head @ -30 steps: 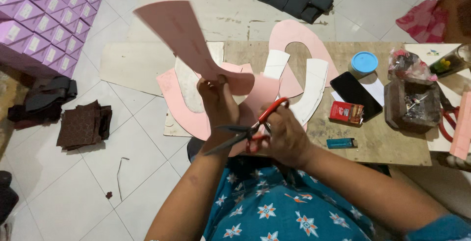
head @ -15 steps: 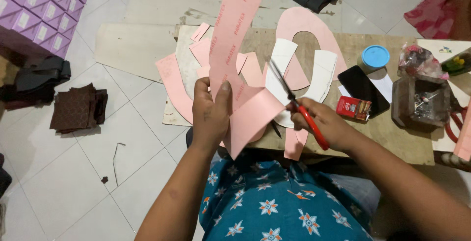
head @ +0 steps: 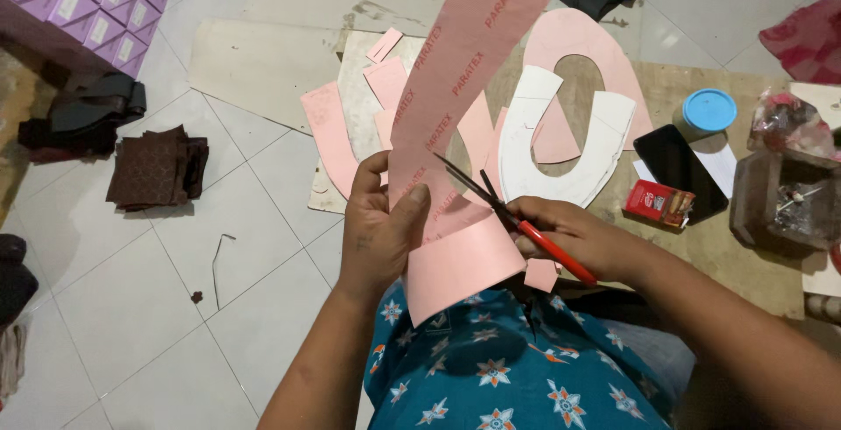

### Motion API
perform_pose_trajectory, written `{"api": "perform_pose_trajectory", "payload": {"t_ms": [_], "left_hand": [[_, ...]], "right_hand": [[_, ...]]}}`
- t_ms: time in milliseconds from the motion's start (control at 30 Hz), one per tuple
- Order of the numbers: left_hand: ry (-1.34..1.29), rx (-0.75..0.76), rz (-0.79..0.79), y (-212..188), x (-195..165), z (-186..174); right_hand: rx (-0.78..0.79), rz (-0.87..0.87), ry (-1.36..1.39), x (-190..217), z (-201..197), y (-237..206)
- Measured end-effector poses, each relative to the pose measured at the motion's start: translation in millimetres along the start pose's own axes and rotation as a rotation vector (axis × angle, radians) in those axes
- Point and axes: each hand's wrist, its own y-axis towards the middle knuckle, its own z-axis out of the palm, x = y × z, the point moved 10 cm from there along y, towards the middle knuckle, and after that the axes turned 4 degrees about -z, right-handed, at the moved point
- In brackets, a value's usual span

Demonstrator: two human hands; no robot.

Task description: The person traces a curved outline on a pink sheet using a pencil, then uses red-handled scissors to cut the sheet along the marked line. The person repeatedly trims and refines the edges of the cut piece to match the intended shape.

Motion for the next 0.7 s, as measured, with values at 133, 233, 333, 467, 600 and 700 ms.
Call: {"api": "perform_pose_trajectory", "payload": {"t_ms": [133,233,333,467,600,700], "left_hand": [[-0.089,0.036,0.018,-2.4,4.4,-2.5],[-0.083,0.013,-0.011,-2.8,11.2,-7.6],[-0.117,0.05,0.007,-2.4,10.0,-4.7],[-0.169,0.091,0.027,-1.1,7.0,3.0],[-0.179,0.087,0.007,-2.1,4.9,8.0],[-0.179,0.058,-0.045,-3.6,8.1,10.9]], "right_hand": [[0.006,0.163,-0.044,-10.9,2.8,-2.3],[0.044,0.04,0.15,3.3,15.0,-0.3],[-0.015,-0.035,-0.059,13.8,8.7,1.6],[0.018,-0.111,-0.146,25.3,11.4,1.4],[0.005,-0.098,-0.135,25.6,10.8,0.0],[-0.003,-0.088,-0.097,24.7,10.7,-0.2]]}}
